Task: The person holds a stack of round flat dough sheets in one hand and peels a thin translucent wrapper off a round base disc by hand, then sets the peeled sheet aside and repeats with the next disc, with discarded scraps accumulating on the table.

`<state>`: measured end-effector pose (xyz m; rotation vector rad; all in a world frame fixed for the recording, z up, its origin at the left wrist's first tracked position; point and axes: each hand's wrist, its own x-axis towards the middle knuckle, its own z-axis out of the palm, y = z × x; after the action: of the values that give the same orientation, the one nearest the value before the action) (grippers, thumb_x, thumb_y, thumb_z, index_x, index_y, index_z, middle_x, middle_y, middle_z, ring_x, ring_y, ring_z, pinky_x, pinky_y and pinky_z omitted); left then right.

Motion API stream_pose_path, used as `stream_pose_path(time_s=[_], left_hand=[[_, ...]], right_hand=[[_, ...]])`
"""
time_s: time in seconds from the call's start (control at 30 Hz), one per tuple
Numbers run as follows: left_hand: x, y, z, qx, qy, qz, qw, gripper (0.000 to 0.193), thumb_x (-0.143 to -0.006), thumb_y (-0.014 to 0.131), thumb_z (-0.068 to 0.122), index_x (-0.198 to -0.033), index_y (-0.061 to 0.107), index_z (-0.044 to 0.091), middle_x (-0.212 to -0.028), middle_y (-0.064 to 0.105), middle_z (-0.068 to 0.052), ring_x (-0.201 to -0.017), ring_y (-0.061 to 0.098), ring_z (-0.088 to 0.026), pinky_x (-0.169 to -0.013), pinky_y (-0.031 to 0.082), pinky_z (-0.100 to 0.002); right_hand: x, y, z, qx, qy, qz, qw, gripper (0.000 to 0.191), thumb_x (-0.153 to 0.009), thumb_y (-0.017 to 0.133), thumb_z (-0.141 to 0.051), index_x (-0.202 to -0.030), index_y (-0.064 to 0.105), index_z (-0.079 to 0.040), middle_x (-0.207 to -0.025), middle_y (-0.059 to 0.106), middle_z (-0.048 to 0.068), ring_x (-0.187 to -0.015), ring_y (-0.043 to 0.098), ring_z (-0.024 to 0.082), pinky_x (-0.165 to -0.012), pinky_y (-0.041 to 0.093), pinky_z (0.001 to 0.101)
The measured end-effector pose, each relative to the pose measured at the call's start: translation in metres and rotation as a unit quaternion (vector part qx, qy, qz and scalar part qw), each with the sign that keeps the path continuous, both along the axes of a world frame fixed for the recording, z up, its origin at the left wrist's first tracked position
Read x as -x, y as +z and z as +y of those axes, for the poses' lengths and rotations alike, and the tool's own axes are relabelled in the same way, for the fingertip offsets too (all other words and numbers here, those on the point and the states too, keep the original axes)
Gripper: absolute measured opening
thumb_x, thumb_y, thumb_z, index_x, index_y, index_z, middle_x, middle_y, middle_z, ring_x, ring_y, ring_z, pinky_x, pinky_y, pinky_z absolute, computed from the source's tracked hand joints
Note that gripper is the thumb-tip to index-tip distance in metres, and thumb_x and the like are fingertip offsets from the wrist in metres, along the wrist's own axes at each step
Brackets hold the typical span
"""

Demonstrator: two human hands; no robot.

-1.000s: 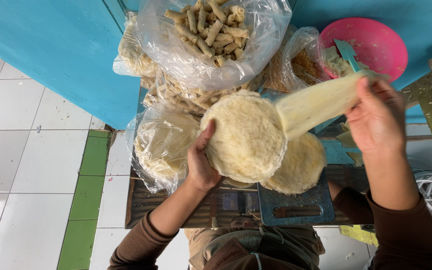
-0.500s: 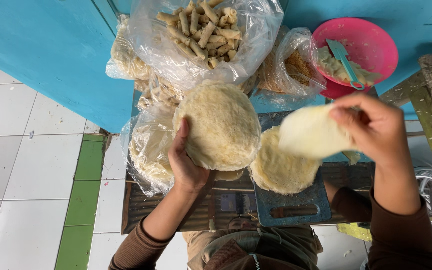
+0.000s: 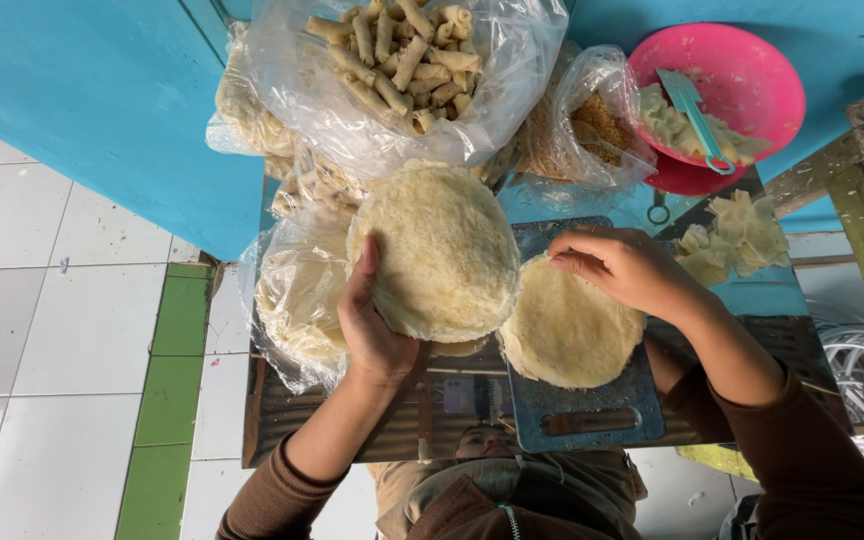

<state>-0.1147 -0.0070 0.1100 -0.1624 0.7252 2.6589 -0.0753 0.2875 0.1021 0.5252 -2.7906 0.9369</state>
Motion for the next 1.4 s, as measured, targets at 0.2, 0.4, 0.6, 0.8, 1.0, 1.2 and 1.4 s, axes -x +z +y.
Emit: stream_pose_path(time_s=[0.2,0.4,0.6,0.8,1.0,1.2,1.4], left_hand=[[-0.001,-0.005,0.003,0.009,-0.033,-0.03,0.999,0.063,-0.095,0.059,0.042,-0.146,0.048,0.005,-0.14,0.059,-0.011,-0.129,0.058,-0.031,-0.111,0.046,-0.05],[-0.004,-0.014,0.012,0.022,-0.089,0.031,0.995,0.066,-0.101,0.054,0.043,-0.149,0.043,0.0,-0.146,0.055,-0.019,-0.134,0.055,-0.033,-0.115,0.045,-0.05],[-0.019,-0.023,0.018,-0.004,-0.21,0.079,0.975,0.076,-0.101,0.038,0.059,-0.153,0.032,0.004,-0.151,0.047,-0.02,-0.139,0.05,-0.034,-0.114,0.044,-0.051],[-0.04,-0.044,0.028,-0.045,-0.274,0.142,0.95,0.078,-0.107,0.026,0.061,-0.16,0.028,0.003,-0.155,0.044,-0.018,-0.144,0.046,-0.031,-0.12,0.04,-0.047],[-0.044,-0.052,0.034,-0.014,-0.281,0.157,0.947,0.077,-0.105,0.027,0.061,-0.157,0.029,0.004,-0.152,0.048,-0.014,-0.144,0.046,-0.027,-0.12,0.041,-0.043],[-0.044,-0.044,0.032,0.146,-0.241,0.296,0.913,0.056,-0.109,0.058,0.023,-0.155,0.035,0.002,-0.141,0.053,-0.01,-0.131,0.05,-0.018,-0.112,0.042,-0.035],[-0.042,-0.05,0.038,0.06,-0.238,0.211,0.946,0.053,-0.105,0.053,0.005,-0.156,0.037,0.006,-0.141,0.055,-0.008,-0.131,0.053,-0.016,-0.112,0.043,-0.032]], right_hand=[[-0.002,0.007,-0.009,-0.109,-0.039,0.066,0.991,0.015,-0.091,0.07,-0.024,-0.103,0.073,-0.015,-0.092,0.072,0.005,-0.075,0.07,0.031,-0.063,0.054,0.0401],[-0.008,0.016,-0.018,-0.121,-0.095,0.154,0.976,0.024,-0.088,0.079,-0.024,-0.101,0.07,-0.006,-0.098,0.066,0.01,-0.075,0.067,0.029,-0.063,0.052,0.0395],[-0.036,0.012,-0.06,0.052,-0.015,0.305,0.951,0.019,-0.087,0.084,-0.006,-0.099,0.069,-0.005,-0.102,0.065,0.008,-0.087,0.065,0.021,-0.074,0.053,0.0325],[-0.054,0.017,-0.086,0.1,0.026,0.229,0.968,0.028,-0.081,0.086,-0.013,-0.102,0.069,-0.005,-0.103,0.065,0.009,-0.093,0.065,0.023,-0.078,0.053,0.0337],[-0.054,0.02,-0.085,0.118,0.013,0.157,0.98,0.017,-0.086,0.08,-0.008,-0.1,0.072,-0.006,-0.101,0.07,0.006,-0.093,0.068,0.02,-0.082,0.053,0.0324],[-0.052,0.01,-0.07,0.197,-0.001,0.061,0.979,0.015,-0.09,0.075,-0.004,-0.104,0.073,-0.001,-0.104,0.072,0.008,-0.094,0.07,0.016,-0.082,0.054,0.0285],[-0.049,0.004,-0.054,0.367,0.019,-0.059,0.928,0.013,-0.098,0.066,-0.001,-0.108,0.069,0.006,-0.108,0.065,0.008,-0.098,0.063,0.011,-0.083,0.053,0.0259]])
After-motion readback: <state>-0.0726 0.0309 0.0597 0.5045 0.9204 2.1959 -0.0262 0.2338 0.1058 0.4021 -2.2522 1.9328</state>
